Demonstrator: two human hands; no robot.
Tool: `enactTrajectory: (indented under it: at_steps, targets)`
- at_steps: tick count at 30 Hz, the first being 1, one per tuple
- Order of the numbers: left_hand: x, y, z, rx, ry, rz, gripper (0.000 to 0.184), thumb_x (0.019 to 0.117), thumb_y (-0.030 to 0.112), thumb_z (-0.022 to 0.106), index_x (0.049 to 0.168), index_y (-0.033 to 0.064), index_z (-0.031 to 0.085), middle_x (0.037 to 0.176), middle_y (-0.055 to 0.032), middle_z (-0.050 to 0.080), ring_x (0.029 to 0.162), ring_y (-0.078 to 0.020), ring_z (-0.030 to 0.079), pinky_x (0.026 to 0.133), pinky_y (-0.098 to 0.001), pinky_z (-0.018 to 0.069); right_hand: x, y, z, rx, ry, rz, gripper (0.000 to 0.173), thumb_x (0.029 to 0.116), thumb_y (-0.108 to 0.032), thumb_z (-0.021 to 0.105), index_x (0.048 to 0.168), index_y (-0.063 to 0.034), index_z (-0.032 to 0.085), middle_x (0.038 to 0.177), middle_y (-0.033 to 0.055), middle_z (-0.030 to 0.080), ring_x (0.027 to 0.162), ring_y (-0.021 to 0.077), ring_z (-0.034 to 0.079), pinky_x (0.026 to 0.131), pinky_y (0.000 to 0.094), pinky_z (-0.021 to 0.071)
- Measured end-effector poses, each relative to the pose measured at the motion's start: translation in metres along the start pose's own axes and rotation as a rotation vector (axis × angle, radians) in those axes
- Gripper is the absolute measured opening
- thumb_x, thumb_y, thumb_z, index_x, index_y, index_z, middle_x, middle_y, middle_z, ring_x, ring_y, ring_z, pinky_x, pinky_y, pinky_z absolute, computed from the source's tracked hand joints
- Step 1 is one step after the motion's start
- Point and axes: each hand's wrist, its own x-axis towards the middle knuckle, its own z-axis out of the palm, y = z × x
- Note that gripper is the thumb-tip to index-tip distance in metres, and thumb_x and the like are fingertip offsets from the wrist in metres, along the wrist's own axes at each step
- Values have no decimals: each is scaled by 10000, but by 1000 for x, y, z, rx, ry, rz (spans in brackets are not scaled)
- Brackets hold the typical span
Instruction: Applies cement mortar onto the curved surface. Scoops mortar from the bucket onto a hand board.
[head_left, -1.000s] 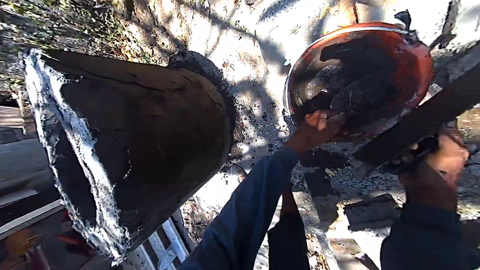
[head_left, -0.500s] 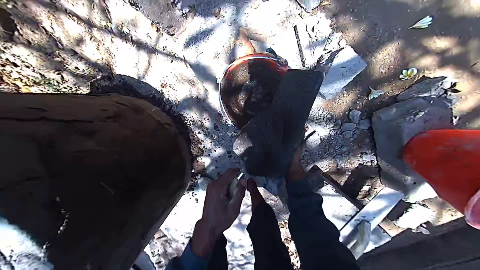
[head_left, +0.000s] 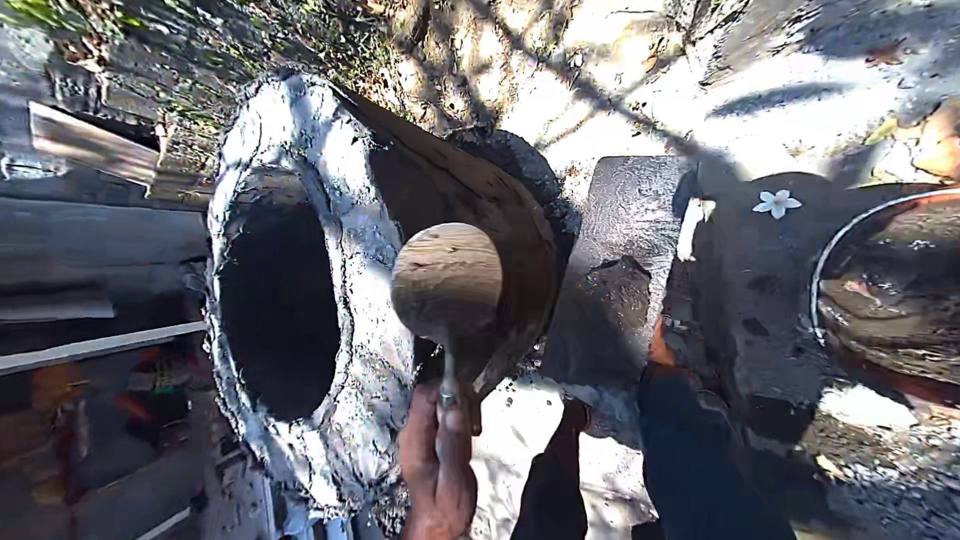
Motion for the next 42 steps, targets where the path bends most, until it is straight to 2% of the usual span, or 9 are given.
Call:
enactTrajectory:
  at_steps: [2,4,6,7,10,12,21,30,42]
  targets:
    - [32,-25,-53,-95,89,-1,269,1067,479,455,1055,276,631,783,131,632,613,-16,599,543,-181,531,4,-27,45,-76,-99,-29,453,1136,-195,212,1438,63,431,1321,190,557,1159,122,553,987,282,472]
    - [61,-57,-99,-82,120,6,203,1071,439,472,1076,273,589,788,141,635,587,-19,593,514,-180,524,21,-43,79,-129,-245,-203,395,1110,-134,301,1402,39,502,1229,153,635,1085,98,606,947,284,507]
    - [81,-93,-133,-79,112,13,191,1076,414,465,1079,260,577,794,135,646,579,-25,597,505,-186,525,49,-59,117,-122,-392,-305,355,1120,-191,273,1283,-91,572,1094,-36,669,994,-56,615,881,157,522]
    - [88,-110,-143,-83,100,23,197,1078,417,456,1080,262,578,791,133,645,577,-29,595,503,-191,525,69,-65,131,-154,-486,-368,381,1118,-185,299,1313,-53,599,1135,-19,681,1027,-38,609,923,181,502]
    - [94,-147,-155,-156,74,5,256,1068,469,461,1074,262,610,756,119,635,565,-43,589,501,-206,523,121,-78,189,-367,-597,-573,290,1054,-289,491,913,-105,666,681,-68,557,526,-12,473,491,189,416]
    - [92,-158,-151,-237,93,-29,290,1068,471,456,1068,237,627,742,102,626,539,-43,570,480,-196,502,129,-83,211,-495,-644,-677,343,1044,-346,552,821,-94,620,610,-37,475,453,48,415,443,245,374]
    - [87,-165,-151,-343,85,-43,308,1042,514,493,1108,246,630,762,97,650,562,-41,596,494,-192,515,74,-57,207,-488,-513,-838,351,1014,-373,597,809,-93,653,695,-25,566,652,49,534,632,279,433]
    - [87,-164,-151,-353,61,-26,302,1060,488,464,1107,238,627,761,98,655,563,-43,602,498,-188,518,0,-33,194,-478,-353,-594,368,1016,-432,586,831,-116,622,635,16,520,508,109,467,457,278,364]
    - [89,-165,-150,-330,61,-18,304,1064,491,456,1103,233,613,741,93,654,552,-52,603,493,-202,521,-27,22,187,-410,-235,-590,334,986,-426,623,918,-112,716,706,-24,641,654,39,611,606,282,509]
